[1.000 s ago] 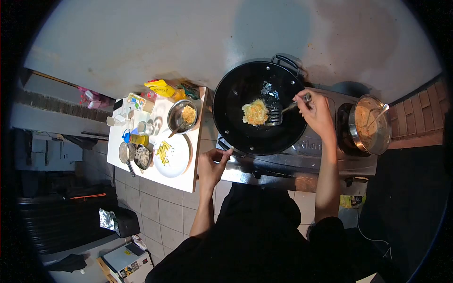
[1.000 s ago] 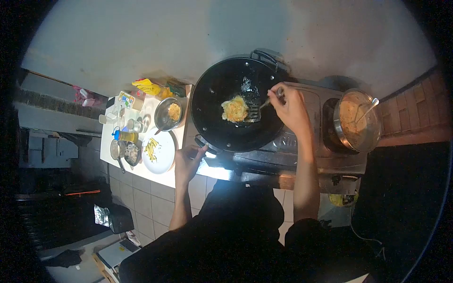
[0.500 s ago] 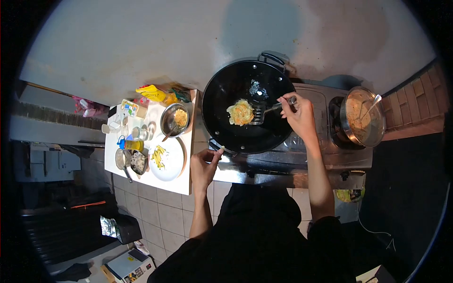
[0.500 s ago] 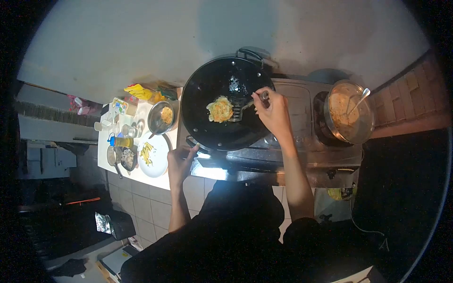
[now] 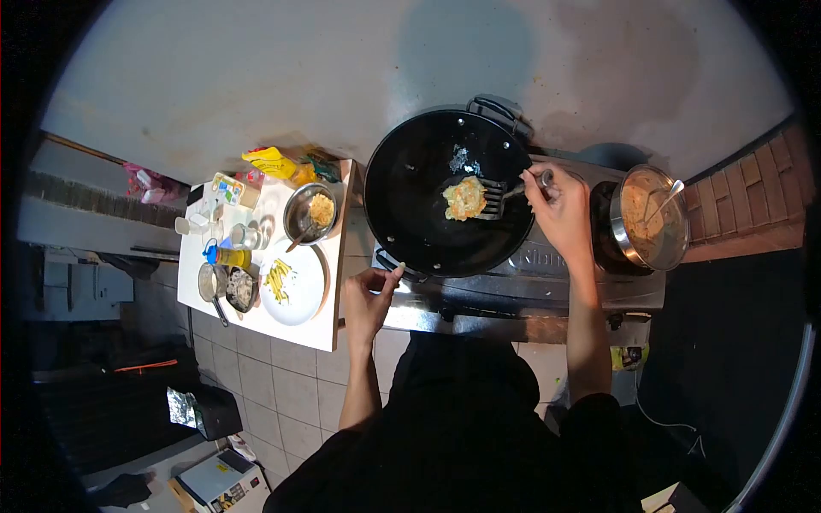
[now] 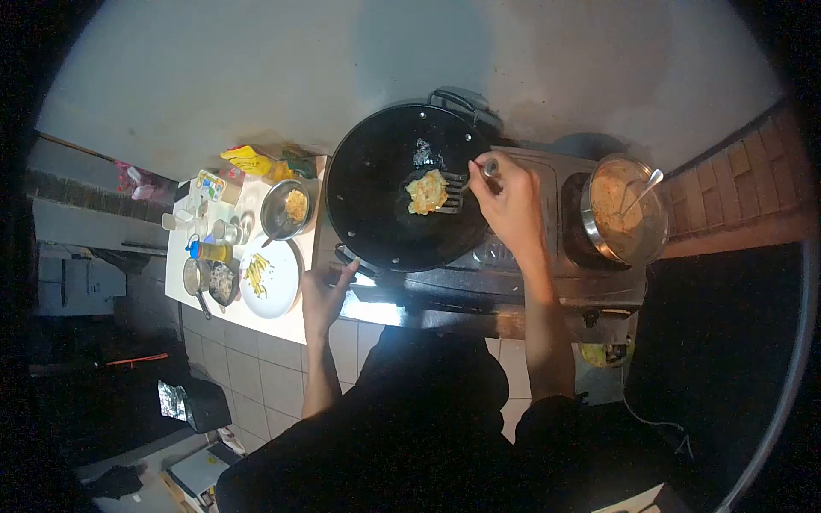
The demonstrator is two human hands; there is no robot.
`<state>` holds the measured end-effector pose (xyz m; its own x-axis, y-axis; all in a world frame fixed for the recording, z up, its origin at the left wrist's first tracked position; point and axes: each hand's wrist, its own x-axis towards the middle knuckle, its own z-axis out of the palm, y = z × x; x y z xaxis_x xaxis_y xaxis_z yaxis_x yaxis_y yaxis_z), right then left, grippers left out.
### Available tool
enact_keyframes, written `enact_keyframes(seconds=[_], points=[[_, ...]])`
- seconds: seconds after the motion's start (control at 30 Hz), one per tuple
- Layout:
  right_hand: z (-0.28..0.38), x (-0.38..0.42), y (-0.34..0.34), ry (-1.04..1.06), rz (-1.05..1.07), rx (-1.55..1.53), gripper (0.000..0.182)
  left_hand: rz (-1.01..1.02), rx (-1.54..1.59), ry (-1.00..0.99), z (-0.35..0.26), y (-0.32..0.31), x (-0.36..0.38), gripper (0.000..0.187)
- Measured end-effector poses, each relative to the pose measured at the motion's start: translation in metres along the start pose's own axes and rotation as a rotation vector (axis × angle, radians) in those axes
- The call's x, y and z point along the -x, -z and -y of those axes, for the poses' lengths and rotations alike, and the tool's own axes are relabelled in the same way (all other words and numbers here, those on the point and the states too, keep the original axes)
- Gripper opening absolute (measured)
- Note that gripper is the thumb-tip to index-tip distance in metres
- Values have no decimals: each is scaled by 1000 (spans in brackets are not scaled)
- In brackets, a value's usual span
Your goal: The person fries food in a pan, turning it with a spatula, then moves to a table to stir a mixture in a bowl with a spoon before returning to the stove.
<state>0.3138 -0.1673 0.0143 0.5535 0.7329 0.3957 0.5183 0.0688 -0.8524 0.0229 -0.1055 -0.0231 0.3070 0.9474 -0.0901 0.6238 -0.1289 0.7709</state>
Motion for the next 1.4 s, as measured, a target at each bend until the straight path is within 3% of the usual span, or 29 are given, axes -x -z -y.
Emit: enact_keyframes(seconds=[0.17, 0.3, 0.33, 0.43, 0.97, 1.03, 1.1, 1.3, 1.37, 1.4], points=[[34, -22, -23, 70, 146, 124, 13, -23, -13, -30, 2, -1, 2, 36], [59, -43, -56, 242, 365, 150, 19, -27, -21, -19, -1, -1, 3, 35], [61, -47, -72, 370, 298, 131, 20, -28, -19, -20, -1, -1, 4, 35], [70, -57, -105, 441, 444, 223, 21, -38, -3, -40, -1, -2, 4, 35], [98, -51, -177, 622, 741, 344, 16, -63, 35, -72, 8, -8, 2, 34], [96, -31, -190, 864, 605, 424, 9, -46, 23, -64, 9, -8, 1, 34], [100, -14, -198, 933, 615, 455, 7, -69, 42, -102, 8, -8, 2, 33], [109, -3, -188, 910, 648, 499, 11, -101, 24, -221, 13, -6, 3, 31], [104, -12, -176, 857, 607, 487, 21, -90, -32, -157, 8, -6, 4, 33], [96, -14, -167, 946, 466, 461, 25, -79, 3, -123, 8, -7, 3, 35]])
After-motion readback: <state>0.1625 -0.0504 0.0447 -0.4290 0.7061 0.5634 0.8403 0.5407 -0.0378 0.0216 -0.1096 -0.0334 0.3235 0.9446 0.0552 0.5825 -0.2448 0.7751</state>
